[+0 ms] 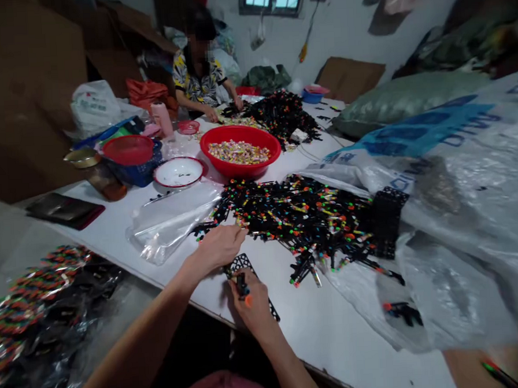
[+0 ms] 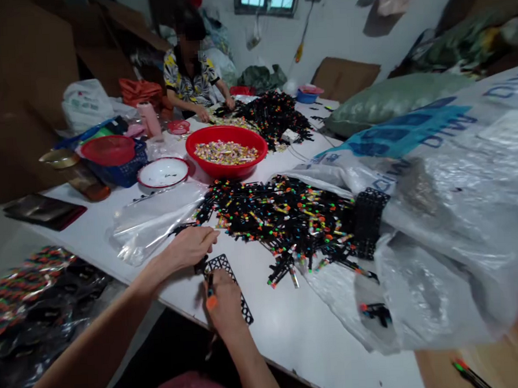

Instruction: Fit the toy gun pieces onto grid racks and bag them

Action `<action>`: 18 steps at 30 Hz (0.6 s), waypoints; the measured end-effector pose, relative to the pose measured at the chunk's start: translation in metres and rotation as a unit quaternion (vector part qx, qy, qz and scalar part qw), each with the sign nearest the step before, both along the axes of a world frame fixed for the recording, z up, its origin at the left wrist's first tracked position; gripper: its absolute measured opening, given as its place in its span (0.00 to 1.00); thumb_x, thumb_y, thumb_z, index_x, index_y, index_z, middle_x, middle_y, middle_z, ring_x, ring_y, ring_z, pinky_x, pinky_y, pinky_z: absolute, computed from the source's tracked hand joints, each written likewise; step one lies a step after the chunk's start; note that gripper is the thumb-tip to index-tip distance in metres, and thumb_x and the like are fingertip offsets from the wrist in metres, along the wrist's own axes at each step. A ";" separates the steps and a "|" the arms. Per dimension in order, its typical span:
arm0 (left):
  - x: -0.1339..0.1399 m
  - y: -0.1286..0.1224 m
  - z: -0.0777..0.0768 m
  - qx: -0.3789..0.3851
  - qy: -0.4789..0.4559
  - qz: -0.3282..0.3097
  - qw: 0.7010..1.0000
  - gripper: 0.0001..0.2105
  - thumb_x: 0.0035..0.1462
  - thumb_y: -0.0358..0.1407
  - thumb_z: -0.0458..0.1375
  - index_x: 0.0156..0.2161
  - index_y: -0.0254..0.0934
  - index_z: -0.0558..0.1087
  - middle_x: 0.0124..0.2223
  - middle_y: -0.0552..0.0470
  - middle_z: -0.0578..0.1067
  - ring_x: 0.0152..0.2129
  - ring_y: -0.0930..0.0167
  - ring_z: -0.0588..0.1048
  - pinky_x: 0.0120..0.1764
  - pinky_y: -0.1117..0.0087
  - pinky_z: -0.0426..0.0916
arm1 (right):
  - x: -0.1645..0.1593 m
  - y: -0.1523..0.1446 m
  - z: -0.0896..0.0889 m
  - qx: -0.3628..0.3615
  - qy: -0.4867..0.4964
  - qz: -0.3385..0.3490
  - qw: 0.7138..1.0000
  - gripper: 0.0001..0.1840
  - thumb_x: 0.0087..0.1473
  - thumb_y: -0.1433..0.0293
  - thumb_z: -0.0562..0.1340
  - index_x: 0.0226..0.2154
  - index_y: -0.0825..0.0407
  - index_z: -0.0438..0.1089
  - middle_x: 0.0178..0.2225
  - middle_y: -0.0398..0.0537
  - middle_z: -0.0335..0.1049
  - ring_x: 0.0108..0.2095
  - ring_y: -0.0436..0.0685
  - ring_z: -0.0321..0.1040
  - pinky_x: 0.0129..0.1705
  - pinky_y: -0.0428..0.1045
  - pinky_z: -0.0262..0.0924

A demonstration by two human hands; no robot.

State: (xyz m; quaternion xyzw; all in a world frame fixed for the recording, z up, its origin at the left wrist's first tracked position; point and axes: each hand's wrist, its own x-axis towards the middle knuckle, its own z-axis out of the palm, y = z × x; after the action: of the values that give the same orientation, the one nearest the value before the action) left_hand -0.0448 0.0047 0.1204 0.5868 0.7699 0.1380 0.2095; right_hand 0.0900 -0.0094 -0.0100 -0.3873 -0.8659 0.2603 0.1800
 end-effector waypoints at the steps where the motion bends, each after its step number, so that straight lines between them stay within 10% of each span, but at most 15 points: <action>1: -0.001 0.001 -0.001 -0.001 0.000 -0.004 1.000 0.21 0.62 0.40 0.38 0.32 0.36 0.72 0.31 0.46 0.76 0.28 0.67 0.74 0.35 0.68 0.65 | -0.003 -0.002 0.002 0.001 -0.024 -0.003 1.000 0.08 0.56 0.71 0.55 0.37 0.52 0.69 0.34 0.51 0.72 0.34 0.57 0.70 0.37 0.48 0.62; 10: -0.008 0.001 0.002 0.019 0.002 -0.042 0.999 0.19 0.61 0.43 0.40 0.32 0.36 0.70 0.31 0.49 0.77 0.30 0.66 0.74 0.34 0.68 0.63 | 0.044 0.058 0.042 -0.045 -0.059 0.089 0.993 0.12 0.56 0.74 0.57 0.43 0.51 0.68 0.37 0.43 0.72 0.34 0.50 0.68 0.35 0.42 0.59; 14: -0.002 -0.017 0.008 0.117 -0.019 0.102 0.988 0.21 0.61 0.47 0.40 0.43 0.37 0.71 0.40 0.49 0.76 0.37 0.65 0.73 0.40 0.67 0.64 | 0.099 0.119 0.065 0.135 -0.263 -0.053 0.954 0.16 0.56 0.81 0.51 0.41 0.55 0.71 0.43 0.55 0.68 0.43 0.58 0.64 0.41 0.48 0.57; 18: 0.009 -0.024 0.010 0.172 -0.001 0.122 0.978 0.22 0.62 0.47 0.40 0.45 0.37 0.71 0.48 0.47 0.74 0.46 0.64 0.70 0.50 0.65 0.61 | 0.120 0.155 0.061 0.243 -0.297 0.019 0.923 0.16 0.56 0.81 0.51 0.41 0.56 0.71 0.50 0.59 0.63 0.49 0.63 0.57 0.50 0.55 0.51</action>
State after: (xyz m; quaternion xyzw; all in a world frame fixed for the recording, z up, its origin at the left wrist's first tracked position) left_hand -0.0357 -0.0194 0.1300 0.5152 0.8004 0.2936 0.0882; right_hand 0.2104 0.1452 0.0511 -0.3751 -0.9234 -0.0819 -0.0023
